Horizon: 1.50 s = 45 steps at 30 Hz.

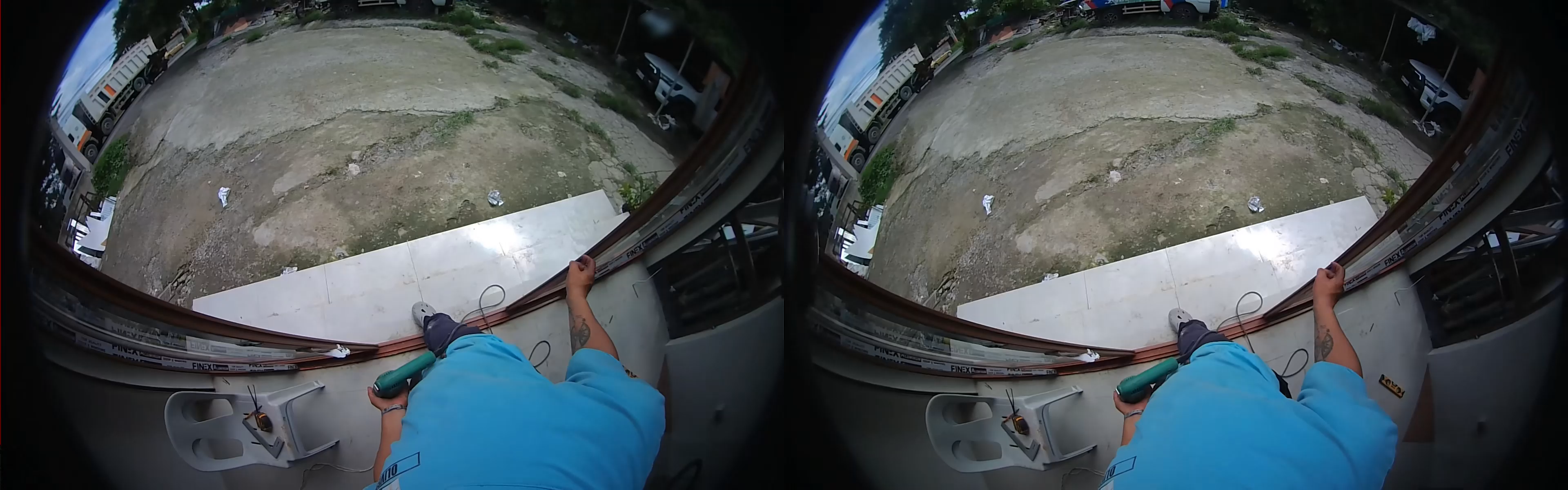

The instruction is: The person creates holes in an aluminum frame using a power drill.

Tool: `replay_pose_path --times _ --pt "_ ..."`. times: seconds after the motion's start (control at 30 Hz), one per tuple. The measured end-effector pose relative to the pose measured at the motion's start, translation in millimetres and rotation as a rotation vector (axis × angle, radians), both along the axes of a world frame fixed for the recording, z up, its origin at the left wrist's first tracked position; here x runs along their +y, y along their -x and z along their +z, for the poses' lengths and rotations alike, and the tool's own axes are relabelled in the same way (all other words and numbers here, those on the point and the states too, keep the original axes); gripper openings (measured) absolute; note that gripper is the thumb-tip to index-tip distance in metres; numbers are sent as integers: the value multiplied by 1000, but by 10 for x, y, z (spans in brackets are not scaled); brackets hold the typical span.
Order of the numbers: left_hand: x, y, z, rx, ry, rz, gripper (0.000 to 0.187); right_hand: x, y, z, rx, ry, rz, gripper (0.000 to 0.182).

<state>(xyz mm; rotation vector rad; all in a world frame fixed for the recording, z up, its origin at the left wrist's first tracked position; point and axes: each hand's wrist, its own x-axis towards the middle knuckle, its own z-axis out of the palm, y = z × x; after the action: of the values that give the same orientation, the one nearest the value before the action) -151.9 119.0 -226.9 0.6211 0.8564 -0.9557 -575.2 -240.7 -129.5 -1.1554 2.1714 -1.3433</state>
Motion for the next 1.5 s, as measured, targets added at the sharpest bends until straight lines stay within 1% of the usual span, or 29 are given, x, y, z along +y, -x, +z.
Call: replay_pose_path --times 0.03,0.07,0.1,0.17,0.27,0.37,0.43,0.5,0.53,0.57,0.63,0.77,0.8,0.83,0.87,0.9,0.97,1.03,1.07,1.1,1.13,1.17,1.2,1.23,1.27,1.3,1.37,1.43,1.5 --pt "-4 40 11 -12 -43 -15 72 -39 9 73 -43 128 -104 33" --pt "11 72 26 -46 -26 -83 73 -76 -31 106 49 111 -151 33" --pt "-10 90 86 -42 -36 -88 73 -146 -102 92 151 219 -205 32" --pt "-53 85 163 -74 -29 -145 73 -139 -436 447 208 174 -120 32" --pt "-110 -11 195 -20 -2 -101 71 -181 -1039 626 -3 156 161 36" --pt "-141 -44 252 -32 -4 -87 70 115 -1782 834 -190 51 510 40" --pt "-133 -84 258 -14 -8 -75 69 294 -2065 722 -253 25 623 41" --pt "-96 -73 258 -12 5 -51 69 402 -2153 593 -410 -65 624 41" --pt "-85 -53 270 3 -9 -58 69 411 -2111 566 -422 -92 587 42" --pt "-85 -49 281 18 -21 -70 69 390 -2008 562 -665 -230 458 37" --pt "-51 -39 242 11 -23 -64 69 244 -1790 906 -1029 -294 217 31" --pt "38 -52 170 27 -80 -62 68 9 -1470 1620 -1153 217 481 27" --pt "62 -65 174 31 -86 -92 68 9 -1438 1743 -1129 240 462 27" --pt "74 -77 178 -7 -100 -96 67 30 -1410 1821 -1098 271 430 27" --pt "61 -85 177 -42 -113 -110 67 42 -1333 1771 -1119 206 349 26" --pt "60 -120 126 -31 -115 -164 67 39 -1252 1676 -1170 119 192 23" --pt "158 -201 -71 -103 -110 -173 66 -20 -917 1121 -1302 -48 -98 9" --pt "114 -113 88 -113 -95 -165 66 89 -847 1065 -1101 37 -521 4" --pt "119 -85 152 -113 -141 -168 66 99 -774 939 -939 106 -617 18" --pt "154 -91 219 -117 -192 -154 66 108 -725 899 -878 236 -712 42" --pt "178 -109 207 -44 -151 -125 67 175 -698 971 -836 241 -590 63" --pt "163 -78 209 -27 -160 -92 68 185 -687 1026 -813 209 -470 70" --pt "151 -46 243 -15 -172 -54 69 128 -620 889 -843 188 -348 75" --pt "138 -33 295 42 -106 -12 70 107 -702 896 -849 143 -316 77" --pt "35 -6 457 44 -176 -17 72 66 -791 836 -844 87 -276 78" --pt "12 -16 424 46 -123 29 73 18 -902 714 -936 12 -247 72" --pt "-160 -12 651 66 -118 61 69 -96 -1058 188 -1346 -334 4 62" --pt "-278 -19 800 46 -105 90 67 403 -1921 678 -1146 -567 464 54" --pt "-407 -15 896 -30 -127 131 65 762 -2475 913 -865 -835 1070 63"
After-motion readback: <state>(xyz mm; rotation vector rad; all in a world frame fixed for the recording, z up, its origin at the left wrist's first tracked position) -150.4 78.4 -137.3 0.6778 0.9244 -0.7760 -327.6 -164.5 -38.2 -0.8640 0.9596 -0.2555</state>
